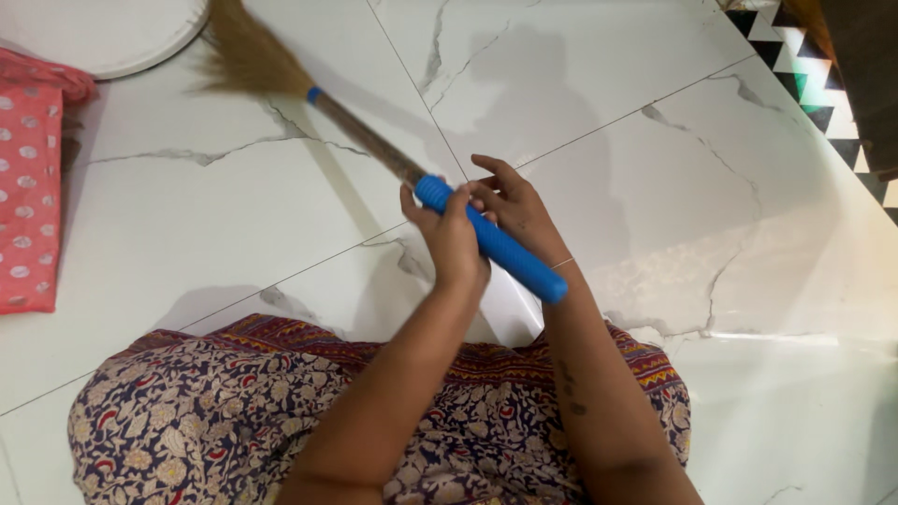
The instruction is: The person sweeps the floor with a broom, moving it across the marble tiles to gather debris.
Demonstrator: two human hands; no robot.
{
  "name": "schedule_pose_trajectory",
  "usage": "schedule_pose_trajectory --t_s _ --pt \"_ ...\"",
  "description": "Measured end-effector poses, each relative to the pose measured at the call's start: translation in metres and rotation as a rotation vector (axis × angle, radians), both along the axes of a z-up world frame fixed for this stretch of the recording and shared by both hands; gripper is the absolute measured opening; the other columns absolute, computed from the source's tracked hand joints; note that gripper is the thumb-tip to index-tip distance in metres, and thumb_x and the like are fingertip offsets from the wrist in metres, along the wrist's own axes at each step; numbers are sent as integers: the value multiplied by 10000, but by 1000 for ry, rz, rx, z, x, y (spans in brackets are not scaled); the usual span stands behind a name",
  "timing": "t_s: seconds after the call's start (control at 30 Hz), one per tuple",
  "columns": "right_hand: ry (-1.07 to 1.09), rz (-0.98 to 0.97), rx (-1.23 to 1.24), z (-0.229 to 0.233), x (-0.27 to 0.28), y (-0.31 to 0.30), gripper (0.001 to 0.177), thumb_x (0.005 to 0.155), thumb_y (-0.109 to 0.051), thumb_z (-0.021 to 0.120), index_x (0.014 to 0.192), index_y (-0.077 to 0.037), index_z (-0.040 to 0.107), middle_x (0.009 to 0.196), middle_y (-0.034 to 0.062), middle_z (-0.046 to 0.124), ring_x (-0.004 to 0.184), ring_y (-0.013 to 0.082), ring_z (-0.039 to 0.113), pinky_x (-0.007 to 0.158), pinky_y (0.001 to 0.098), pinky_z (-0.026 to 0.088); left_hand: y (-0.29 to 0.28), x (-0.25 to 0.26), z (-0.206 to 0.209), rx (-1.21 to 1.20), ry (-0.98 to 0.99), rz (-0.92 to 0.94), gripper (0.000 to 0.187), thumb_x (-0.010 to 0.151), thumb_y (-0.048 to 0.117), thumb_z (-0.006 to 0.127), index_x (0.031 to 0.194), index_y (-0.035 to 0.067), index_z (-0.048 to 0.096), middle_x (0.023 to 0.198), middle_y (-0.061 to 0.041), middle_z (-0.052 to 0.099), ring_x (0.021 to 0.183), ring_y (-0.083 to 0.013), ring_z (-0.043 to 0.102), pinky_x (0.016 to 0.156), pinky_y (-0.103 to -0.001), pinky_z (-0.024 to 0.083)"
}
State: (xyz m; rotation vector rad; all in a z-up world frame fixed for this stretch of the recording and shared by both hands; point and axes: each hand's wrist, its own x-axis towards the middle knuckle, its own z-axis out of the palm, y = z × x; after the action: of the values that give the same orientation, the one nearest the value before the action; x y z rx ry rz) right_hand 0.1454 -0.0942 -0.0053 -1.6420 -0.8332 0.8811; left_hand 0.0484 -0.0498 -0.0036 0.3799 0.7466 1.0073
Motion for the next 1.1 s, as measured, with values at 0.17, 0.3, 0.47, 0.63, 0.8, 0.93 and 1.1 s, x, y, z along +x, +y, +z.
schedule_pose_trajectory --t_s 0.17,0.3,0.47,0.63,0.8,0.93,1.1 --pt "-90 -72 -21 2 13 -3 537 999 -355 608 1446 -62 555 1073 121 731 936 168 695 804 269 570 82 31 -27 57 211 -227 1047 833 -64 578 1605 218 -72 1161 -159 534 775 -229 590 633 -404 588" --pt "58 -145 -101 22 9 -7 584 957 -436 567 1435 -100 545 1106 102 746 869 193 734 737 302 615 125 48 -52 145 524 -450 1136 787 -86 557 1592 273 -160 1182 -210 553 718 -251 622 604 -438 638" --pt "104 -86 -62 33 2 -2 603 959 -442 584 1432 -73 532 1118 131 743 876 202 751 751 316 615 166 30 -70 316 871 -510 1054 791 -80 540 1633 241 -8 1128 -185 638 661 -242 647 541 -425 611" --pt "112 -111 -7 26 9 6 607 961 -431 593 1442 -66 529 1131 127 734 920 199 739 778 316 607 185 -19 -44 411 657 -869 1046 717 -82 590 1625 272 209 1123 -114 681 650 -167 587 506 -347 542" --pt "135 -258 49 12 23 7 603 953 -398 608 1451 -72 511 1180 97 715 1005 197 723 818 326 596 104 -17 -33 616 545 -1071 964 733 -36 621 1607 247 329 1197 -81 697 668 -132 645 528 -310 555" --pt "188 -336 116 10 31 -4 573 954 -344 598 1441 -53 523 1175 99 715 1025 211 714 827 336 588 57 0 -20 567 500 -1002 985 715 -66 663 1597 247 354 1071 -146 665 625 -158 623 468 -324 537" --pt "194 -466 121 17 34 -8 594 918 -292 646 1445 -49 522 1175 96 633 1057 213 690 847 346 580 52 6 -9 523 401 -626 923 712 -77 678 1542 133 331 1106 -117 631 623 -161 641 436 -321 546"
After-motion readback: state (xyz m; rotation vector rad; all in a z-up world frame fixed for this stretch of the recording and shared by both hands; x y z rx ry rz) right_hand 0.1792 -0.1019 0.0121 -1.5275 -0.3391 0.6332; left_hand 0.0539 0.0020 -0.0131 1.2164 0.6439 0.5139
